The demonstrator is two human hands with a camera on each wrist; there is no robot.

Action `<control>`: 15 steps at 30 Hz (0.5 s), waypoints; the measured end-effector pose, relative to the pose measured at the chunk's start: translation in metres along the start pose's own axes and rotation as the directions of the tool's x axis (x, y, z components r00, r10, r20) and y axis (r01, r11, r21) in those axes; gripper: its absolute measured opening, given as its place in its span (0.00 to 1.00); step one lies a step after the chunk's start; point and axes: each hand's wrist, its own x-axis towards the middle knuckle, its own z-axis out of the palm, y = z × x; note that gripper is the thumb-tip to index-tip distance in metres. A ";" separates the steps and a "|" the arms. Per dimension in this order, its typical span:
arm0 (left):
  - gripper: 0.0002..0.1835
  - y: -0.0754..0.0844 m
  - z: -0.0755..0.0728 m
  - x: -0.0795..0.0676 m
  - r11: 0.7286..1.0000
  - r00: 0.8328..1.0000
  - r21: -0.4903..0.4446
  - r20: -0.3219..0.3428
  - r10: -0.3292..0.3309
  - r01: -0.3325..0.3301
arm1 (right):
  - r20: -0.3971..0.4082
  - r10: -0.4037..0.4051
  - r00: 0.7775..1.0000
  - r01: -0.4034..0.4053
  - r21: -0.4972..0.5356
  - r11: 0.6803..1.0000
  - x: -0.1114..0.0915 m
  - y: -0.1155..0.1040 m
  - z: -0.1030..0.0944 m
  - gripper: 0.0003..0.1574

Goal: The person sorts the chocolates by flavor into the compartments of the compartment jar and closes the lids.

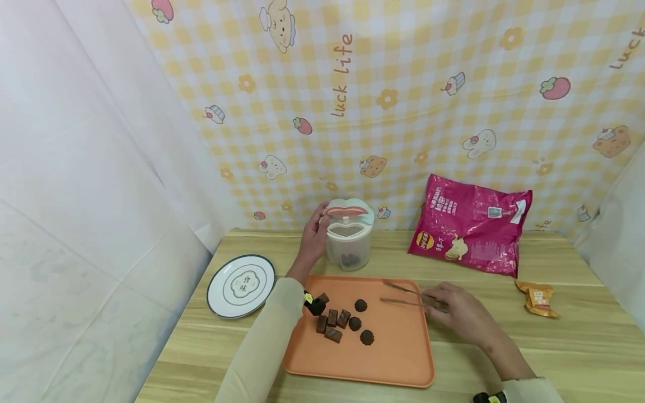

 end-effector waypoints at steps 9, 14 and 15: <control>0.15 0.032 -0.004 -0.009 1.000 1.000 0.008 0.009 0.008 -0.008 | 0.107 0.075 0.991 -0.077 0.010 0.997 0.000 0.004 -0.003 0.19; 0.15 0.030 -0.003 -0.008 1.000 1.000 0.007 0.003 0.003 -0.003 | 0.131 0.095 0.987 -0.098 0.019 0.995 0.000 0.004 -0.005 0.19; 0.15 0.030 -0.003 -0.008 1.000 1.000 0.006 0.004 0.001 -0.001 | 0.133 0.093 0.987 -0.096 0.023 0.995 0.000 0.004 -0.005 0.19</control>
